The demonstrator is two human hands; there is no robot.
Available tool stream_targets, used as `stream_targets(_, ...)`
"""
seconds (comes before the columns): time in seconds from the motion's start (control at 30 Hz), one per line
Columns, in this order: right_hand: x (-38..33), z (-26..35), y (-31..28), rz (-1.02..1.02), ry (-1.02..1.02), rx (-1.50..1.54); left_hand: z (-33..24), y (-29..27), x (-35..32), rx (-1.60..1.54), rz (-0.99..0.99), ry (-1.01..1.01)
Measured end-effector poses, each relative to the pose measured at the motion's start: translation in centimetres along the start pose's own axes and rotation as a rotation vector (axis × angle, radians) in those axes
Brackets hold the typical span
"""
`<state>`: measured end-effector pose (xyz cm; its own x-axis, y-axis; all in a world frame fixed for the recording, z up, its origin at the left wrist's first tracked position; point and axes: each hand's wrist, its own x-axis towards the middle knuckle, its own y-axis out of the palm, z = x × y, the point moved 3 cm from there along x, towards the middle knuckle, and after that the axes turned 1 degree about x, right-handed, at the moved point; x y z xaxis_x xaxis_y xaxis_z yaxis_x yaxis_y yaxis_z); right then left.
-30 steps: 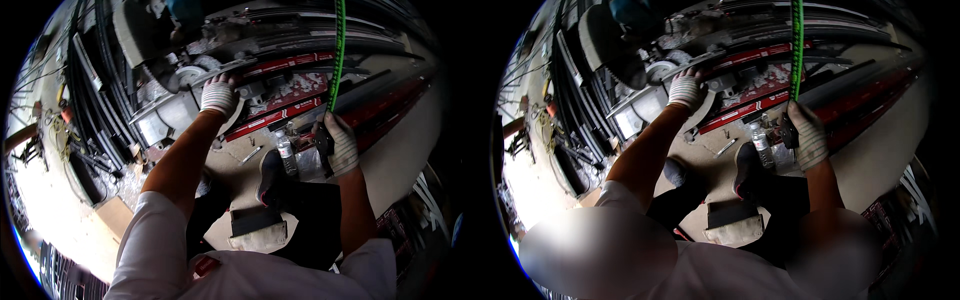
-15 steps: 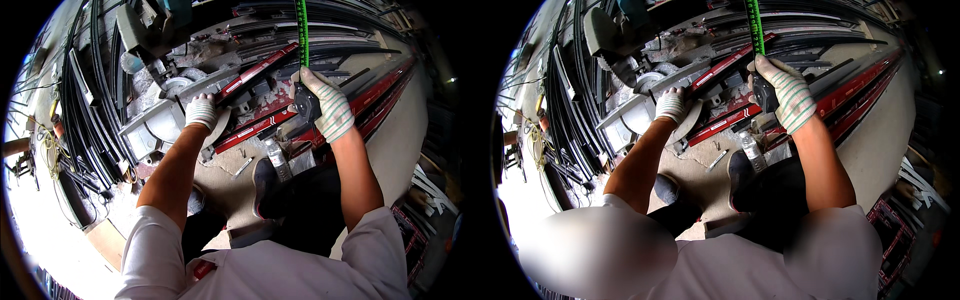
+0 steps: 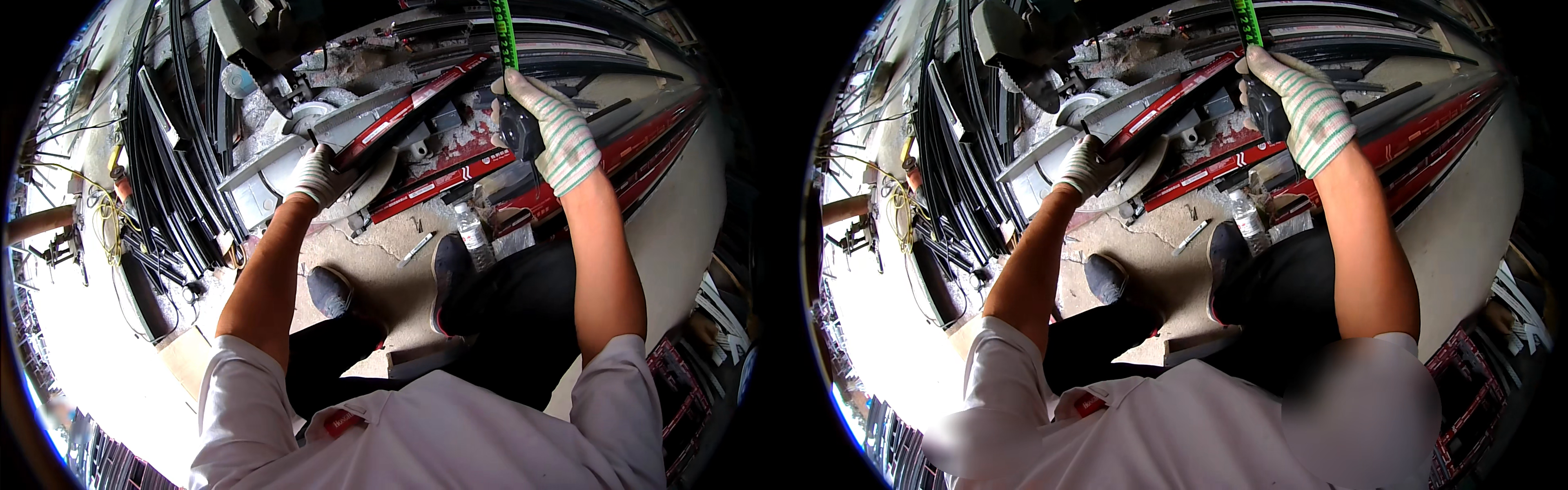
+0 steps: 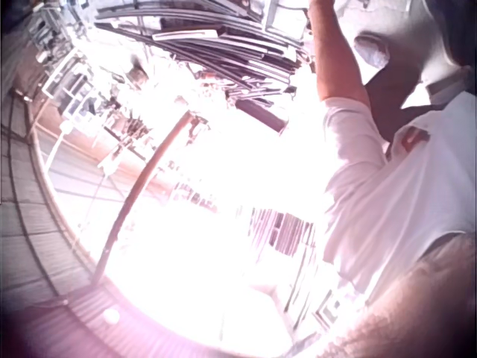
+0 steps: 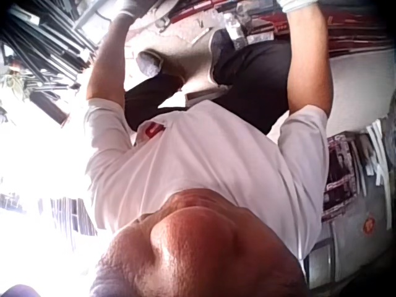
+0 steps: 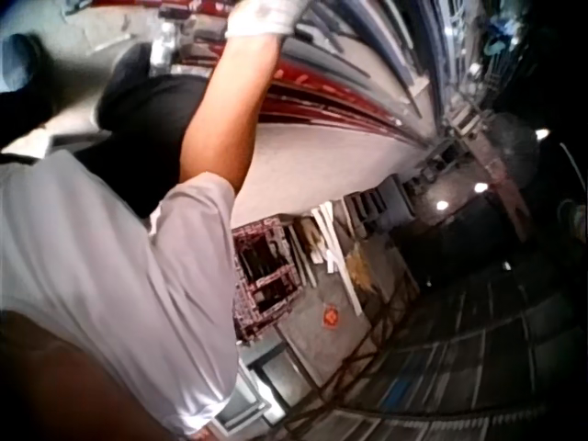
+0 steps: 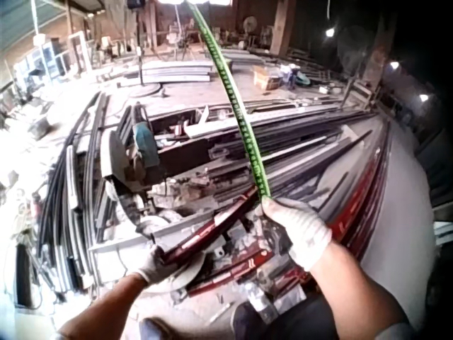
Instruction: The person measures a long metal profile with a tape measure, marks it with a marker, and uses a chop saw to cut the profile. The person handles the profile and tools directly, performing measurement, marking, and cutting actions in a workshop setting.
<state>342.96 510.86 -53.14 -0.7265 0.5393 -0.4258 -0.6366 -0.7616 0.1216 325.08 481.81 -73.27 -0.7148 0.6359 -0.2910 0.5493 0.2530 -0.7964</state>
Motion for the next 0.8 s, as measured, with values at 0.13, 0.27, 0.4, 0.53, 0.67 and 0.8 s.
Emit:
stream_targets(0.13, 0.1, 0.3, 0.3, -0.001, -0.011, -0.007, 0.5, -0.5, 0.0, 0.04, -0.011, 0.086)
stream_targets(0.27, 0.5, 0.3, -0.7, 0.019, -0.018, 0.011, 0.8, -1.0, -1.1, 0.038, 0.06, 0.09)
stream_targets(0.4, 0.6, 0.4, -1.4, 0.0, -0.023, -0.022, 2.2, -1.2, -1.7, 0.064, 0.201, 0.034)
stream_targets(0.53, 0.5, 0.4, -1.7, -0.004, -0.018, 0.003, 2.8, -1.5, -1.5, 0.322, 0.335, -0.011)
stream_targets(0.67, 0.3, 0.6, -2.0, 0.008, -0.053, 0.052, -0.6, -2.1, -2.0, 0.46, 0.401, -0.04)
stream_targets(0.8, 0.2, 0.8, -2.6, 0.014, -0.037, 0.019, -4.2, -0.4, -1.2, 0.449, 0.317, -0.026)
